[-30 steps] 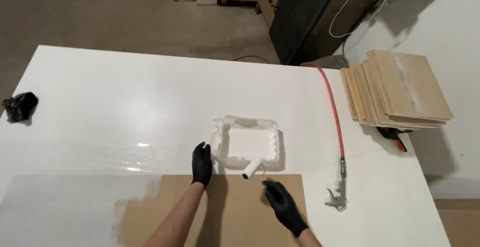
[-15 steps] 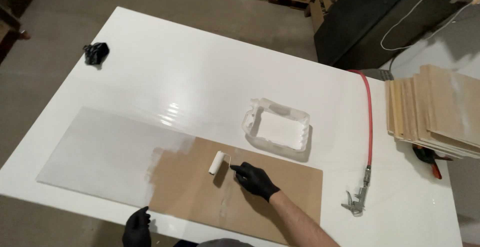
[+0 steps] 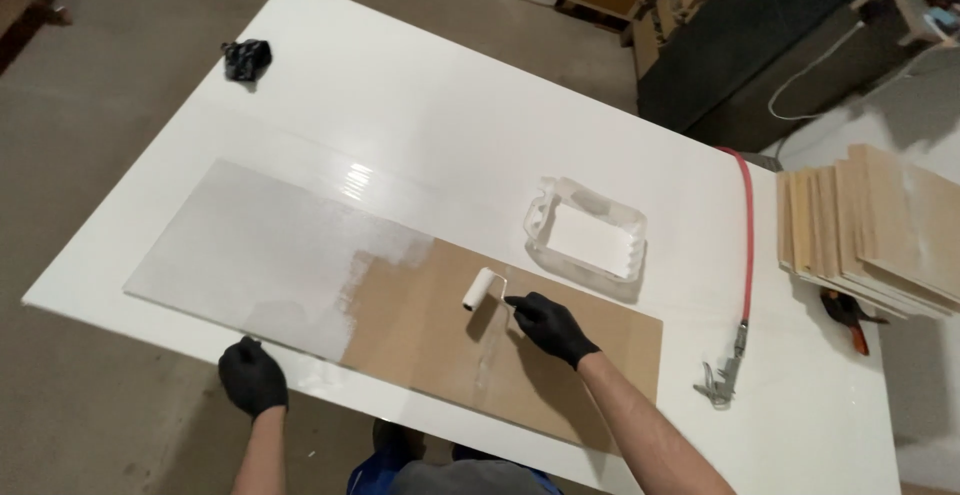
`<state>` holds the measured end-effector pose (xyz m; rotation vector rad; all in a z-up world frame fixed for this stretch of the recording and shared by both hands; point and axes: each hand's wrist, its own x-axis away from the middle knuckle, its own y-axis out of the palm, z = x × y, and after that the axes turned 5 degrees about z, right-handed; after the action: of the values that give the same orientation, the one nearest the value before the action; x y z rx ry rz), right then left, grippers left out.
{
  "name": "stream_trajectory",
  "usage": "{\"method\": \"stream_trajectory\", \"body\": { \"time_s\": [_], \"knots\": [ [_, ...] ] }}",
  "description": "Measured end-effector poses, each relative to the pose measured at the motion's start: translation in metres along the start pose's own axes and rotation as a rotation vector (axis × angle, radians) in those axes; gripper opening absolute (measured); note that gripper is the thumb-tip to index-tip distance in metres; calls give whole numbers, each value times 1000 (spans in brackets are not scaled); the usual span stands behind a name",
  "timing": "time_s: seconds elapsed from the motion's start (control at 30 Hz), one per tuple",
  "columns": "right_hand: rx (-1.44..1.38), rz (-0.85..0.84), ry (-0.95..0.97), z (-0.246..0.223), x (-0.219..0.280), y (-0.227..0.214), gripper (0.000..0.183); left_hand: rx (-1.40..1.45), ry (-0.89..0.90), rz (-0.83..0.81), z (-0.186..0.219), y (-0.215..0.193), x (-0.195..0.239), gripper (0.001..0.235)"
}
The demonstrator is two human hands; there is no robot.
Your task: Applying white paint to a wooden board using a small roller and a paint tray.
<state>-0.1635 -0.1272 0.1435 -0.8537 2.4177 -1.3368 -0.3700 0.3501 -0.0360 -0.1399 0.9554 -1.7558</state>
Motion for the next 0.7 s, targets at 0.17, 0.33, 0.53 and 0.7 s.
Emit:
{"method": "stream_trajectory", "body": {
  "time_s": [0.17,0.33,0.53,0.7],
  "knots": [
    [25,-27,45,-1,-24,-13,40,-242,-108,370,-9,38,3,24],
    [23,-132,26,23,-54,-6,43,-285,-57,409,20,24,2,28],
    [56,-189,-7,-2,-111,29,48,-334,-53,391,6,32,7,28],
    [-27,-172,-64,-39,-160,53,43,-333,-45,402,11,27,6,30]
  ]
}}
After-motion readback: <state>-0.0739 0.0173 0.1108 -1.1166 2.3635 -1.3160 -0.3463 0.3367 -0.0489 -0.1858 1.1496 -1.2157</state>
